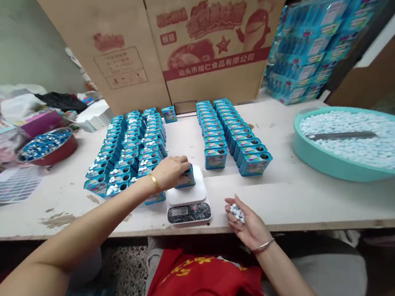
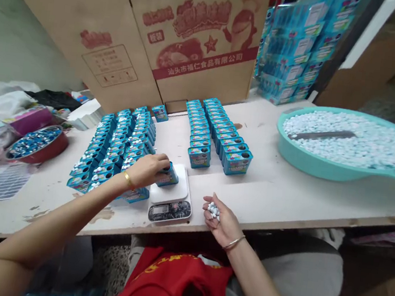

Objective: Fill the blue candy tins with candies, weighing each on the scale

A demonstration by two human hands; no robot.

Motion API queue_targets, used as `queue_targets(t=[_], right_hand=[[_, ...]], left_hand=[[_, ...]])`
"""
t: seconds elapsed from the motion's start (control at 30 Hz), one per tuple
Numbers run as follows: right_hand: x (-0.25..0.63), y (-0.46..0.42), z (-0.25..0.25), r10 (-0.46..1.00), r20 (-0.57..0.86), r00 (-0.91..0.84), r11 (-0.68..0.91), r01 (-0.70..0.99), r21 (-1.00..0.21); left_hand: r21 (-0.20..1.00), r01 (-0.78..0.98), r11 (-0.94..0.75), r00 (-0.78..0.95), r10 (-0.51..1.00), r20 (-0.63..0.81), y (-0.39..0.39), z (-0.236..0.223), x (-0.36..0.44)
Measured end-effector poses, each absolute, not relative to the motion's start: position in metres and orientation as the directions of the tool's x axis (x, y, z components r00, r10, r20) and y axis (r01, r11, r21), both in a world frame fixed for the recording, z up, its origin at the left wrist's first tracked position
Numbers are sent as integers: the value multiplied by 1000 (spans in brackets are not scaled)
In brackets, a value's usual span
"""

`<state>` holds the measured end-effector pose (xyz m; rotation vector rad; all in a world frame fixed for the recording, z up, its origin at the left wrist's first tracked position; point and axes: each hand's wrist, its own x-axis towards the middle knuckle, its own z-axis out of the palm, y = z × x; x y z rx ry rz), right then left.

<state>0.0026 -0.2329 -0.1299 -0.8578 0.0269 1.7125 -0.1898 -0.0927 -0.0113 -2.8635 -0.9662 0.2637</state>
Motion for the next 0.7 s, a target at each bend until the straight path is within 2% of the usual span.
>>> queue_targets(t=[0.1,0.17,0.27,0.43,0.57,0.7], right_hand=[[4,-246,-132,827,-557,-80,-349,-849,-397],[4,-252,-134,823,-561,-88,-361,-844,-397],[6,-258,-136,820,-564,-99,-380,-831,-407],[9,-257,-134,833,-548,-81,-420,-737,-529],[11,-249,-126,835,-546,-69,-459,-634,-622],[10,-229,-105,842,-528,-108,-512,-465,-722]], left_hand=[[-54,631,-774,775,625,97,-103,-8,-200],[61,671,-739,708,663,244,-119,-3,-210],[269,681,-681,586,727,357,-151,-6,-226],[514,659,-549,440,836,329,-201,-63,-253],[602,684,-413,299,911,285,-219,-124,-271],[672,669,-318,157,944,290,-226,-157,-279]])
